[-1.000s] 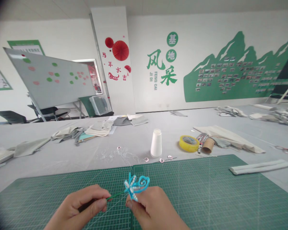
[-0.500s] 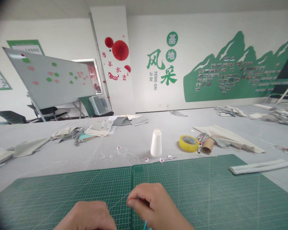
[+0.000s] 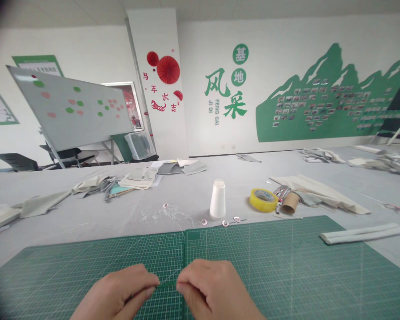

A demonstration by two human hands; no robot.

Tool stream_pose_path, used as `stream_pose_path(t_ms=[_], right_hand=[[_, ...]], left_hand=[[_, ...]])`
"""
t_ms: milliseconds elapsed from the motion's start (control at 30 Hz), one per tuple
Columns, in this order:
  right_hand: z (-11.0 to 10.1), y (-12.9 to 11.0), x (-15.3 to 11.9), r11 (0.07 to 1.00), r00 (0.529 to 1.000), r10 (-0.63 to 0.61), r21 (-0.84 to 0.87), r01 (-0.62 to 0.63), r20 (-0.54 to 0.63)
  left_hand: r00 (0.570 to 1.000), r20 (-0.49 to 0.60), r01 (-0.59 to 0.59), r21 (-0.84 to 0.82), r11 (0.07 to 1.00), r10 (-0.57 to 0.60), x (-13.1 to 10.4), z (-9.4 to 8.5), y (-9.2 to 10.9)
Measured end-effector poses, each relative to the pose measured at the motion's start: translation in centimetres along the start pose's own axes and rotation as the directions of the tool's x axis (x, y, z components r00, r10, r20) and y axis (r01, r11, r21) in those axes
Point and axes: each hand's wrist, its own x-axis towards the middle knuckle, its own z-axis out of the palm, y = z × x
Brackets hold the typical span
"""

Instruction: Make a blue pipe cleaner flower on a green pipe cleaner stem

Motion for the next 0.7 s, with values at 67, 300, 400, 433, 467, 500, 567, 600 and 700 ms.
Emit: stream_pose_path(t_ms=[67,300,400,433,467,500,567,600,700], right_hand=[[0.2,0.0,-0.1,0.999,1.000,-0.021,-0.024,0.021,0.012],[1.3,0.5,0.1,0.999,0.996,-0.008,-0.045,0.012,0.089],[1.4,0.6,0.0,1.000,0.995,0.017,-0.024,-0.015,0.098],[1.4,0.6,0.0,1.000,0.995,0.024,-0.013,-0.023,0.099],[1.4,0.7,0.0,0.999,0.995,0.032,0.000,-0.032,0.098],[1.4,0.8,0.1,0.999,0.995,0.038,0.012,-0.039,0.097],[1.4,0.9,0.2,0.998,0.994,0.053,0.041,-0.057,0.090],[1.4,1.0,0.2,0.996,0.994,0.061,0.054,-0.066,0.086],[1.4,1.4,0.3,0.991,0.993,0.097,0.089,-0.103,0.072]], left_hand=[[0.995,-0.090,0.027,-0.067,0.997,-0.033,0.0,0.3,-0.5],[0.960,-0.275,-0.024,-0.271,0.962,-0.053,0.0,0.6,-1.3],[0.960,-0.273,-0.027,-0.333,0.943,-0.068,0.0,0.4,-1.0],[0.959,-0.273,-0.026,-0.349,0.937,-0.075,0.0,0.4,-1.0],[0.958,-0.274,-0.027,-0.363,0.931,-0.079,0.0,0.3,-0.9],[0.957,-0.278,-0.029,-0.374,0.927,-0.082,0.0,0.3,-0.8],[0.958,-0.276,-0.043,-0.393,0.919,-0.074,0.0,0.2,-0.7],[0.960,-0.272,-0.051,-0.401,0.914,-0.066,0.0,0.1,-0.7],[0.972,-0.235,-0.073,-0.410,0.909,-0.028,0.0,-0.1,-0.7]])
